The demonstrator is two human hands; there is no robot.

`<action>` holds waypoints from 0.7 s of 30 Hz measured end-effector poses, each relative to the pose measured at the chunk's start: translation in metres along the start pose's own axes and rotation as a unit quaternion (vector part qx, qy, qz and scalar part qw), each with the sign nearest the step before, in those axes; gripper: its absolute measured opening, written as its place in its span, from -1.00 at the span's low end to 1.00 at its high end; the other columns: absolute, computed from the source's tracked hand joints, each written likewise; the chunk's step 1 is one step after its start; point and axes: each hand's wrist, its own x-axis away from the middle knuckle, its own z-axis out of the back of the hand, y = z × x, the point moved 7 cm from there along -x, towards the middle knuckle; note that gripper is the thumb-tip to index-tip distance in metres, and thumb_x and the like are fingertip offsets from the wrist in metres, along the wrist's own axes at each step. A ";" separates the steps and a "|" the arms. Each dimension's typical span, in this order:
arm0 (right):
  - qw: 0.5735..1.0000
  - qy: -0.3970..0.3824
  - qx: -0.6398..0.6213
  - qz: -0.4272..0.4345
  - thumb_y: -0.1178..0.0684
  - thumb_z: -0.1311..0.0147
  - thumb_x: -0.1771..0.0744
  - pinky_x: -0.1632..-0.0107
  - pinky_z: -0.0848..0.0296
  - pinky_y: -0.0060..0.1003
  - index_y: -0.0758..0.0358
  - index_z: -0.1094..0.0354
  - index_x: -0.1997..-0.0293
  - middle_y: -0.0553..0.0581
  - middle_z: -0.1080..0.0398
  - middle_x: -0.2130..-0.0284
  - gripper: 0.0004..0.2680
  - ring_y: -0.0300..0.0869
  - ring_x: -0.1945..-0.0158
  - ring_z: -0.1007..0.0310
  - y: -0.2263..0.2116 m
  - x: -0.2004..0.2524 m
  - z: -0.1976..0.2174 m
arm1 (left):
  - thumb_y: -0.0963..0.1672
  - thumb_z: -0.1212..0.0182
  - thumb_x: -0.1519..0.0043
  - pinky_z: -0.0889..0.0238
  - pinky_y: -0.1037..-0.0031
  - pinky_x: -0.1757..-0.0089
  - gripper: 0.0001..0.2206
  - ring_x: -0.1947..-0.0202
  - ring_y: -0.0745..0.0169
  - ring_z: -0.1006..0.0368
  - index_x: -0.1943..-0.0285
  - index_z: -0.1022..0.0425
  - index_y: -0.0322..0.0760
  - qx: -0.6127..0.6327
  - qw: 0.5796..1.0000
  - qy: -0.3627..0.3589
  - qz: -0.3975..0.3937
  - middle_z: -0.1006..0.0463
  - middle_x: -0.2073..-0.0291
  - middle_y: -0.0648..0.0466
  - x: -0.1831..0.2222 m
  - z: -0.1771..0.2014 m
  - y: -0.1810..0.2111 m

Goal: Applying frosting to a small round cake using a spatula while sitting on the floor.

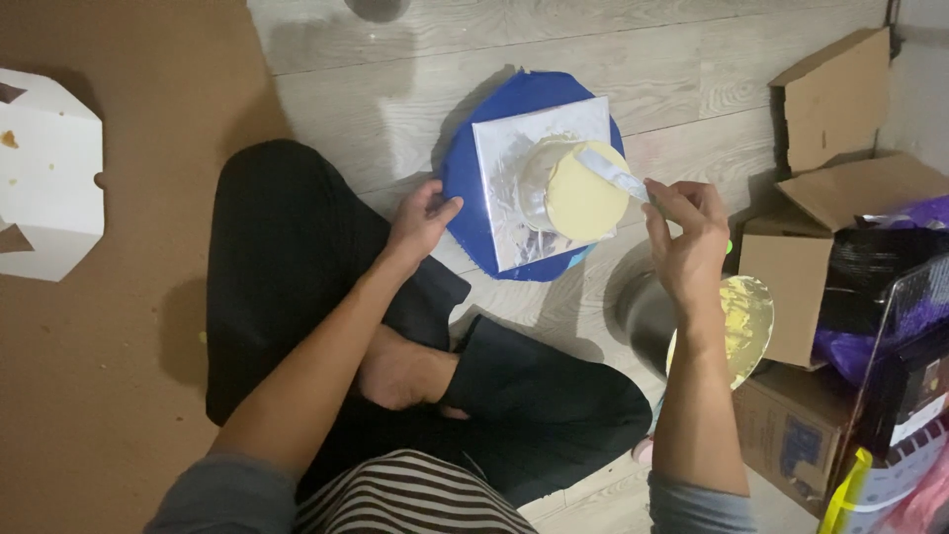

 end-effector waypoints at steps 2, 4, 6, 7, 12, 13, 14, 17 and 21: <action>1.000 0.004 -0.004 -0.011 0.24 -0.15 -0.33 0.17 -0.33 -0.12 0.20 -0.50 0.01 0.28 -0.33 0.24 -0.84 0.12 0.26 -0.38 0.005 0.003 -0.001 | 0.02 -0.21 -0.19 -0.41 0.26 0.14 -0.62 0.03 -0.02 -0.44 -0.09 -0.37 -0.20 0.006 1.000 0.000 -0.001 -0.48 0.10 -0.11 0.002 -0.002 0.004; 1.000 0.009 -0.007 -0.021 0.24 -0.15 -0.34 0.18 -0.33 -0.09 0.22 -0.49 0.01 0.31 -0.33 0.24 -0.85 0.17 0.26 -0.38 0.006 0.006 -0.001 | 0.01 -0.20 -0.19 -0.40 0.26 0.12 -0.61 0.01 -0.04 -0.43 -0.10 -0.36 -0.24 0.012 1.000 0.000 -0.001 -0.48 0.09 -0.14 0.003 -0.003 0.005; 0.999 0.019 -0.002 -0.042 0.25 -0.12 -0.34 0.18 -0.35 -0.04 0.29 -0.47 0.00 0.38 -0.32 0.23 -0.85 0.23 0.24 -0.39 0.002 0.009 0.001 | 0.00 -0.21 -0.20 -0.41 0.25 0.14 -0.61 0.03 -0.04 -0.43 -0.10 -0.36 -0.27 0.009 1.000 -0.001 0.000 -0.48 0.10 -0.14 0.002 -0.002 0.004; 0.999 0.019 -0.002 -0.042 0.25 -0.12 -0.34 0.18 -0.35 -0.04 0.29 -0.47 0.00 0.38 -0.32 0.23 -0.85 0.23 0.24 -0.39 0.002 0.012 0.002 | 0.00 -0.21 -0.20 -0.41 0.25 0.14 -0.61 0.03 -0.04 -0.43 -0.10 -0.36 -0.27 0.009 1.000 -0.001 0.000 -0.48 0.10 -0.14 0.001 -0.001 0.001; 0.996 0.044 -0.019 -0.077 0.14 -0.16 -0.34 0.19 -0.38 -0.02 0.28 -0.44 0.06 0.30 -0.33 0.23 -0.88 0.20 0.21 -0.41 0.006 0.029 0.003 | 0.01 -0.19 -0.21 -0.39 0.23 0.08 -0.62 -0.05 -0.08 -0.39 -0.12 -0.36 -0.23 -0.002 1.000 -0.004 0.005 -0.45 0.04 -0.15 0.007 -0.003 0.012; 0.996 0.045 -0.018 -0.078 0.14 -0.16 -0.34 0.19 -0.38 -0.02 0.28 -0.44 0.06 0.30 -0.33 0.23 -0.88 0.20 0.21 -0.41 -0.002 0.033 0.003 | 0.01 -0.19 -0.21 -0.39 0.23 0.08 -0.62 -0.05 -0.08 -0.39 -0.12 -0.36 -0.23 -0.002 1.000 -0.005 0.005 -0.45 0.04 -0.15 0.005 -0.002 0.009; 0.993 0.052 -0.041 -0.102 0.13 -0.17 -0.34 0.18 -0.39 -0.05 0.26 -0.44 0.08 0.28 -0.34 0.23 -0.89 0.16 0.20 -0.42 -0.005 0.037 0.004 | 0.01 -0.19 -0.22 -0.39 0.23 0.08 -0.62 -0.05 -0.08 -0.39 -0.13 -0.35 -0.23 -0.002 1.000 -0.004 0.008 -0.45 0.03 -0.14 0.003 -0.001 0.006; 0.985 0.069 -0.071 -0.143 0.13 -0.20 -0.33 0.20 -0.41 -0.09 0.25 -0.43 0.11 0.25 -0.36 0.23 -0.89 0.12 0.18 -0.43 -0.006 0.056 0.007 | 0.01 -0.19 -0.22 -0.39 0.23 0.08 -0.61 -0.06 -0.08 -0.38 -0.13 -0.36 -0.23 -0.008 1.000 -0.003 0.012 -0.45 0.02 -0.14 0.003 0.000 0.003; 0.956 0.134 -0.119 -0.234 0.22 -0.16 -0.35 0.21 -0.42 -0.19 0.29 -0.39 0.05 0.27 -0.37 0.21 -0.89 -0.01 0.19 -0.41 0.053 0.125 0.020 | 0.03 -0.17 -0.22 -0.33 0.17 0.00 -0.54 -0.13 -0.20 -0.31 -0.19 -0.29 -0.31 -0.010 0.999 -0.013 0.029 -0.39 -0.06 -0.24 0.011 0.000 0.014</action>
